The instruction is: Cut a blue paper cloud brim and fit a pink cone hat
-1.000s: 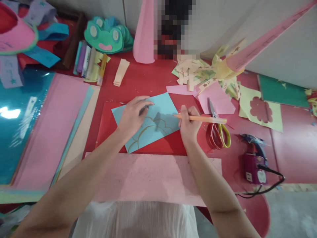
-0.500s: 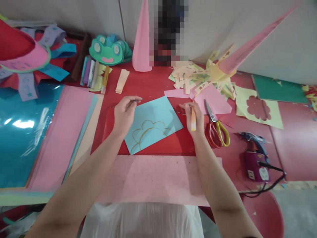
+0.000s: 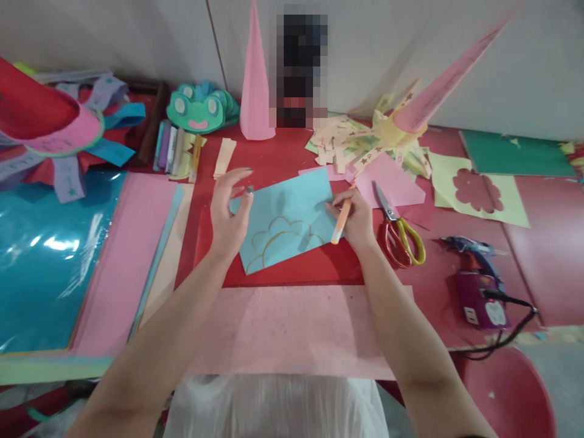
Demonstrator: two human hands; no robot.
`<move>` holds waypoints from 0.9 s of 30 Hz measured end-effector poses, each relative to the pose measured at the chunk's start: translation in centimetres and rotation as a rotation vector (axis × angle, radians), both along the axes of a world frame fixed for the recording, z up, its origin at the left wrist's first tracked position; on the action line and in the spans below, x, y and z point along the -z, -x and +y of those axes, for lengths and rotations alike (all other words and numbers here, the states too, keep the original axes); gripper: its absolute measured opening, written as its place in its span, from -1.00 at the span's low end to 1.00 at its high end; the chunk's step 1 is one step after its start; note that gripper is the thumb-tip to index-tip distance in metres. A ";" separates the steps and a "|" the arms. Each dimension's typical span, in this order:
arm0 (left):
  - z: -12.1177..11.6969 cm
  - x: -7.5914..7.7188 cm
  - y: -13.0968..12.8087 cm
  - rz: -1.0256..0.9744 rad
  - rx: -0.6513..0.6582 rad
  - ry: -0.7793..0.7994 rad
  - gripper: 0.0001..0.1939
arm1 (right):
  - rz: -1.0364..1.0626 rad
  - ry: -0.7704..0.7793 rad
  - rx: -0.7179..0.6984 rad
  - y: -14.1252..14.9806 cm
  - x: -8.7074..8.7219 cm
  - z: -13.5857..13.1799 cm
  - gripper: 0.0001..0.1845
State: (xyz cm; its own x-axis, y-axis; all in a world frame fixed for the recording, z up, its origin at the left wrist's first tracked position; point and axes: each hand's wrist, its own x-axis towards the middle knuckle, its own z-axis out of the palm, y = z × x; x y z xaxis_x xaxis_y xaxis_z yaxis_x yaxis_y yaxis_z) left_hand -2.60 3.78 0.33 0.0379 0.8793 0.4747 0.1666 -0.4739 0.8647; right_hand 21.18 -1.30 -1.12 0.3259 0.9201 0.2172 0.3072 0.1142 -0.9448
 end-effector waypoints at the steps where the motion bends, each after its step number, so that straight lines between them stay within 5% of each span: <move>1: 0.1 0.1 0.1 -0.017 -0.022 -0.039 -0.71 | 0.004 -0.030 0.071 -0.2 0.1 0.1 -0.76; 4: 0.4 0.5 0.4 -0.112 -0.053 -0.009 -0.67 | 0.033 -0.134 0.277 -0.8 0.5 0.4 -0.77; 8: 0.7 1.1 0.5 -0.245 0.038 0.271 -0.59 | 0.133 -0.213 0.406 -1.3 1.0 0.7 -0.74; 15: 0.5 0.7 0.4 -0.017 -0.055 0.441 -0.59 | 0.243 -0.234 0.414 -1.3 1.0 0.8 -0.69; 27: 0.7 1.3 0.6 -0.018 -0.043 0.473 -0.74 | 0.202 -0.176 0.415 -1.2 0.9 0.6 -0.66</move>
